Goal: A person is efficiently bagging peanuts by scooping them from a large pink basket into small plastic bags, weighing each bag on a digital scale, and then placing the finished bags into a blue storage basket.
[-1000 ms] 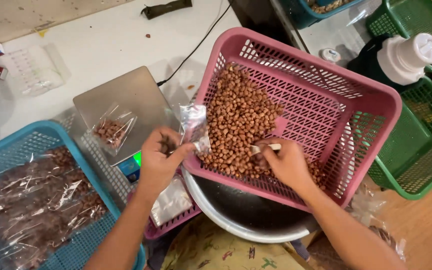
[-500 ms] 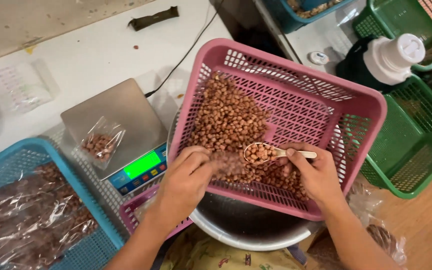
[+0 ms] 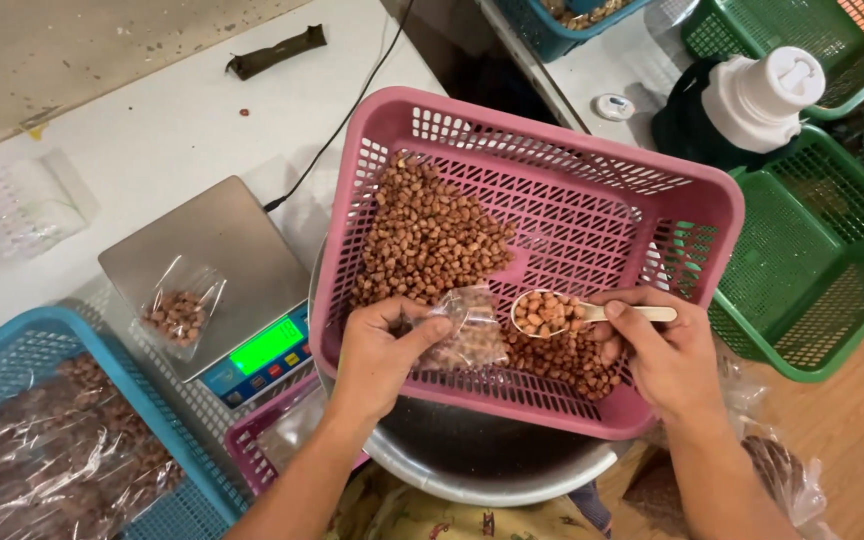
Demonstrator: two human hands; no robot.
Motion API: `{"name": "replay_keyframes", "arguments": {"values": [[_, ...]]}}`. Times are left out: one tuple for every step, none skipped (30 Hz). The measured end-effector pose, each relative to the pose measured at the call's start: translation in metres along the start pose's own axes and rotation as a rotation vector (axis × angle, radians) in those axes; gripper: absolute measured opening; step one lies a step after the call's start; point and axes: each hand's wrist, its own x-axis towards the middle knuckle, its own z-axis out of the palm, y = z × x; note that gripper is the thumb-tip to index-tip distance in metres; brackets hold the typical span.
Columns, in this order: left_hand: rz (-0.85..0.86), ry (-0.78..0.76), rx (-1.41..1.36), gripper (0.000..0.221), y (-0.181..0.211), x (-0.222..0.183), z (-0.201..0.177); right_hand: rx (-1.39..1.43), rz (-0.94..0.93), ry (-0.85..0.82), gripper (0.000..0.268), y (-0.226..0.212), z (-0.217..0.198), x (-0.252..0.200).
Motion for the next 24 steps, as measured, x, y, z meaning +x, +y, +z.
{"name": "replay_keyframes", "arguments": {"values": [[0.0, -0.005, 0.0, 0.014, 0.0, 0.002, 0.001, -0.001, -0.001, 0.004, 0.017, -0.004, 0.001, 0.0], [-0.011, 0.001, 0.011, 0.016, -0.001, 0.004, 0.003, -0.035, -0.003, -0.011, 0.015, -0.007, 0.002, 0.0], [-0.023, 0.009, 0.021, 0.018, -0.001, 0.006, 0.004, -0.07, -0.004, -0.028, 0.014, -0.011, 0.003, 0.0], [-0.024, 0.007, 0.021, 0.018, 0.002, 0.004, 0.007, -0.071, -0.003, -0.026, 0.014, -0.017, 0.007, 0.0], [-0.012, -0.06, 0.131, 0.021, 0.004, 0.002, 0.01, -0.176, -0.013, -0.097, 0.017, -0.023, 0.011, 0.0], [0.0, -0.127, 0.24, 0.025, 0.007, 0.0, 0.013, -0.281, -0.023, -0.168, 0.02, -0.028, 0.016, 0.0], [-0.001, -0.124, 0.24, 0.025, 0.009, 0.0, 0.017, -0.282, -0.022, -0.17, 0.02, -0.036, 0.022, -0.001], [0.024, -0.2, 0.265, 0.033, 0.011, 0.001, 0.02, -0.435, -0.251, -0.225, 0.015, -0.043, 0.028, -0.003], [0.05, -0.274, 0.288, 0.041, 0.013, 0.002, 0.023, -0.586, -0.484, -0.28, 0.012, -0.051, 0.035, -0.004], [0.049, -0.27, 0.286, 0.041, 0.015, 0.001, 0.025, -0.586, -0.484, -0.285, 0.012, -0.049, 0.036, -0.006], [0.062, -0.309, 0.276, 0.044, 0.017, 0.001, 0.027, -0.643, -0.683, -0.294, 0.016, -0.047, 0.037, -0.008], [0.076, -0.349, 0.267, 0.047, 0.019, 0.001, 0.029, -0.696, -0.883, -0.3, 0.019, -0.045, 0.039, -0.01], [0.077, -0.343, 0.263, 0.047, 0.024, 0.005, 0.032, -0.696, -0.885, -0.307, 0.019, -0.036, 0.028, -0.008], [-0.106, -0.357, 0.361, 0.044, 0.03, 0.009, 0.034, -0.69, -1.003, -0.294, 0.014, -0.027, 0.018, -0.005], [-0.29, -0.37, 0.455, 0.042, 0.036, 0.012, 0.036, -0.681, -1.123, -0.282, 0.013, -0.019, 0.008, -0.002], [-0.289, -0.362, 0.449, 0.042, 0.02, 0.014, 0.035, -0.68, -1.126, -0.292, 0.013, -0.016, 0.002, -0.003], [-0.211, -0.352, 0.321, 0.04, 0.005, 0.015, 0.034, -0.571, -1.066, -0.218, 0.022, -0.013, -0.004, -0.002], [-0.132, -0.341, 0.194, 0.038, -0.01, 0.016, 0.032, -0.464, -1.0, -0.147, 0.03, -0.011, -0.01, -0.002], [-0.132, -0.328, 0.19, 0.038, -0.013, 0.014, 0.03, -0.457, -1.001, -0.16, 0.03, -0.016, -0.006, -0.006], [-0.086, -0.322, 0.113, 0.042, -0.015, 0.013, 0.028, -0.51, -0.913, -0.039, 0.018, -0.02, -0.001, -0.01], [-0.038, -0.314, 0.036, 0.046, -0.017, 0.012, 0.025, -0.561, -0.822, 0.079, 0.006, -0.025, 0.004, -0.013], [-0.037, -0.298, 0.034, 0.046, -0.019, 0.01, 0.022, -0.554, -0.825, 0.064, 0.006, -0.023, 0.005, -0.015], [-0.026, -0.299, -0.083, 0.045, -0.021, 0.007, 0.019, -0.594, -0.766, 0.075, 0.006, -0.022, 0.005, -0.016], [-0.014, -0.301, -0.2, 0.043, -0.023, 0.004, 0.016, -0.635, -0.708, 0.087, 0.014, -0.02, 0.006, -0.017]]}}
